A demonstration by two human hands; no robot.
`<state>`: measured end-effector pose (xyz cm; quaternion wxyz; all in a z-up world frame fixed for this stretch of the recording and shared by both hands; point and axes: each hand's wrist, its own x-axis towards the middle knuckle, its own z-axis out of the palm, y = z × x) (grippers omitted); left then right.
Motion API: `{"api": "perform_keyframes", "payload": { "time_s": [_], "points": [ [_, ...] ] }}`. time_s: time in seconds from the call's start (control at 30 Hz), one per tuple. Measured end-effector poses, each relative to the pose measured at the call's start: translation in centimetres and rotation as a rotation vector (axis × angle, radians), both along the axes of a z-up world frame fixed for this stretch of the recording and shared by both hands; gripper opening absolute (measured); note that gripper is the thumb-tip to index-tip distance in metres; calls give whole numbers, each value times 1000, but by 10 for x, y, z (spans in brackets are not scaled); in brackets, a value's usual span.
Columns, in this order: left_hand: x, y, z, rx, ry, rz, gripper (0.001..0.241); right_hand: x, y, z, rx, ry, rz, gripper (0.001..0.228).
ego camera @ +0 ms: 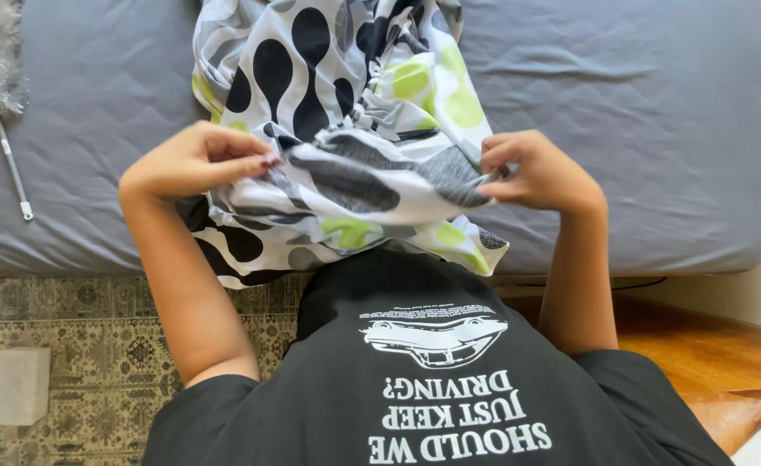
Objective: The person spreads a patterned bedsheet over a mattress, tucking the corners and smoothing the fabric. They then move several white pillows from a chair to the bed and use a feather duster to clean the mattress surface before folding the bedsheet.
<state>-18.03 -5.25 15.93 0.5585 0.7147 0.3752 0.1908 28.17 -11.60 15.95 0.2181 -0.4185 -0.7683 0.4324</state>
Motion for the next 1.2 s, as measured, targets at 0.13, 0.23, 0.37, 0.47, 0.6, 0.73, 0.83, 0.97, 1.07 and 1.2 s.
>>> {"api": "perform_keyframes", "payload": {
  "time_s": [0.13,0.23,0.37,0.47,0.6,0.73,0.83,0.97,1.07,1.2],
  "points": [
    [39,-6,-53,-158,256,-68,56,-43,-22,-23,23,-262,21,28],
    [92,2,-164,-212,307,123,78,-69,-41,-60,42,-332,94,27],
    [164,10,-318,-52,464,347,111,-84,-64,-73,-21,-276,75,27],
    [179,-16,-325,-364,363,324,76,-70,-74,-66,-67,-297,21,26],
    [142,-27,-321,-592,-142,427,50,-21,-83,-92,-63,-273,-78,32],
    [103,-49,-242,-800,-887,403,30,-4,-92,-87,-337,-463,-367,42],
    [99,-62,-186,-785,-989,356,36,-7,-89,-85,-78,-329,-379,59],
    [111,-80,-162,-741,-919,250,42,-49,-80,-43,477,-117,-350,46],
    [137,-90,-156,-685,-835,153,46,-66,-70,-57,164,118,-374,37],
    [142,-92,-134,-557,-768,87,48,-87,-55,-67,100,211,-365,40]
  ]
}}
